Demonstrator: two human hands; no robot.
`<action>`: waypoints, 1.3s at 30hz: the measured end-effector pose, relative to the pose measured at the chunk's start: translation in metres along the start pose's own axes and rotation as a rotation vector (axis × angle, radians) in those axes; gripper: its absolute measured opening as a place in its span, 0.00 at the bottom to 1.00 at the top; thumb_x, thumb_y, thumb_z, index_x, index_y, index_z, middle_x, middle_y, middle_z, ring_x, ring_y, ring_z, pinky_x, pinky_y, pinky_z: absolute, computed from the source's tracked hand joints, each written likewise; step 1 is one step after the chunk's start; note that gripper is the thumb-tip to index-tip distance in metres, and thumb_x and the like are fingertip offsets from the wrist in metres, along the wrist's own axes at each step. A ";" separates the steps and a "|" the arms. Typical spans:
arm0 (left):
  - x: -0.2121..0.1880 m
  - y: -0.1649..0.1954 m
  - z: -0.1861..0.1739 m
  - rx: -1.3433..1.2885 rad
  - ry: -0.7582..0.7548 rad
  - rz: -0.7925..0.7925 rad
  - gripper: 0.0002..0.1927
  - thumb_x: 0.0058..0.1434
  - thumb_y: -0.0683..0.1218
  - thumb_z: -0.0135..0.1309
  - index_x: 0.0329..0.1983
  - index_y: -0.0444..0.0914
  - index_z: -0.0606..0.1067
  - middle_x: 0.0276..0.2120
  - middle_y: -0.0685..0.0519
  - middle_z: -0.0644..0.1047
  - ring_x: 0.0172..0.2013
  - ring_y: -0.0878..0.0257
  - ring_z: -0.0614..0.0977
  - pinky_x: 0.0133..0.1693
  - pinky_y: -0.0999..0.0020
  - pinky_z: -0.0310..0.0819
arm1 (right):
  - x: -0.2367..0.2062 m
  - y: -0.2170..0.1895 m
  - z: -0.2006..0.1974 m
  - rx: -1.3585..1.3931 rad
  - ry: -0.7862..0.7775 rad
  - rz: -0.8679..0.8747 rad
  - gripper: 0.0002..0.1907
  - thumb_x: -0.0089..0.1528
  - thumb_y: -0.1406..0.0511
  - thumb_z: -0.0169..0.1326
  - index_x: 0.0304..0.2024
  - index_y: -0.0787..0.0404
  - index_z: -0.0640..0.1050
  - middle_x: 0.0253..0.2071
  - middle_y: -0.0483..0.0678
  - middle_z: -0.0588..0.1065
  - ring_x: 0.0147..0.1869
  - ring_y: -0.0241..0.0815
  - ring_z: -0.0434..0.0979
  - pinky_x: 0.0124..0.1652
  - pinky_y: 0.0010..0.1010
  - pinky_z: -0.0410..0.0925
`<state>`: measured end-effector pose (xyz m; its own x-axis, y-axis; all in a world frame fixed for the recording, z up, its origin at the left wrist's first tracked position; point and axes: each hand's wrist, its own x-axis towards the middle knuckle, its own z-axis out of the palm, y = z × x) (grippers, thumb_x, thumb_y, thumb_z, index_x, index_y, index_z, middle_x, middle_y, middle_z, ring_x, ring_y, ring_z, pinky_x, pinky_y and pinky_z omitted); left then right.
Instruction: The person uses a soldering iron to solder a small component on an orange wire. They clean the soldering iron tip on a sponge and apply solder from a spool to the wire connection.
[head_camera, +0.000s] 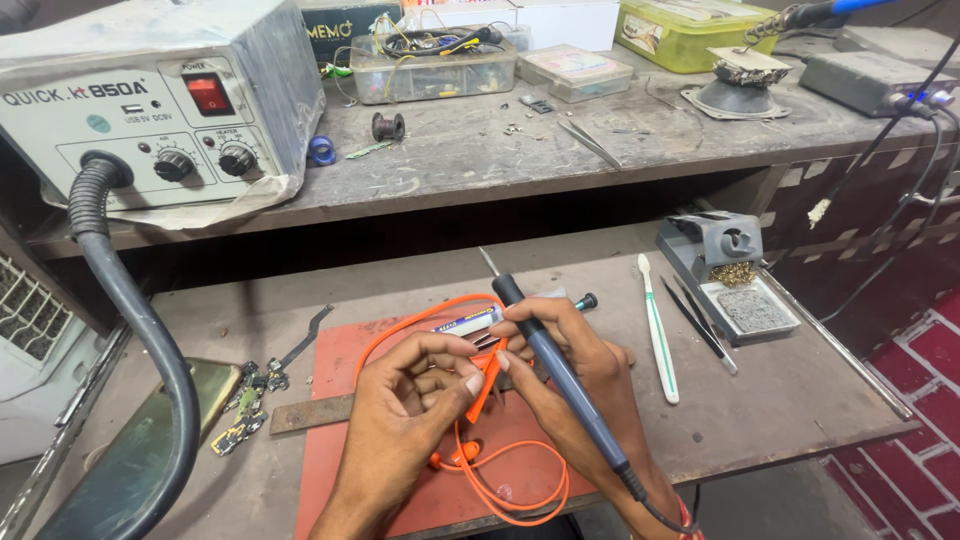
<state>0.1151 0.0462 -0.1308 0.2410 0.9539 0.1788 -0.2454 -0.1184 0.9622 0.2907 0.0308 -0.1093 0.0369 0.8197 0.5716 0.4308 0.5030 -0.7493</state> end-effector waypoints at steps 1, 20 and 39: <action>0.000 -0.002 0.000 -0.001 0.011 0.017 0.12 0.59 0.37 0.59 0.47 0.31 0.77 0.33 0.52 0.79 0.34 0.66 0.83 0.34 0.72 0.81 | 0.001 -0.001 -0.001 0.003 -0.014 -0.009 0.18 0.57 0.72 0.62 0.49 0.60 0.75 0.40 0.45 0.85 0.40 0.32 0.87 0.38 0.23 0.80; -0.004 -0.008 -0.003 -0.022 0.090 0.064 0.15 0.56 0.36 0.62 0.47 0.28 0.80 0.34 0.47 0.83 0.34 0.65 0.84 0.36 0.73 0.81 | 0.002 0.008 -0.001 0.037 -0.040 -0.106 0.15 0.59 0.70 0.63 0.48 0.60 0.77 0.38 0.45 0.85 0.36 0.31 0.87 0.33 0.21 0.78; -0.004 -0.007 -0.002 -0.036 0.124 0.021 0.15 0.55 0.35 0.62 0.47 0.29 0.78 0.34 0.45 0.85 0.36 0.64 0.86 0.35 0.73 0.82 | 0.000 0.016 -0.002 -0.008 -0.078 -0.355 0.14 0.56 0.74 0.64 0.44 0.60 0.79 0.39 0.44 0.82 0.44 0.37 0.82 0.41 0.27 0.76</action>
<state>0.1142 0.0434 -0.1390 0.1178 0.9784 0.1698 -0.2833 -0.1308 0.9501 0.2991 0.0383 -0.1209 -0.1847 0.6127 0.7685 0.4114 0.7583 -0.5057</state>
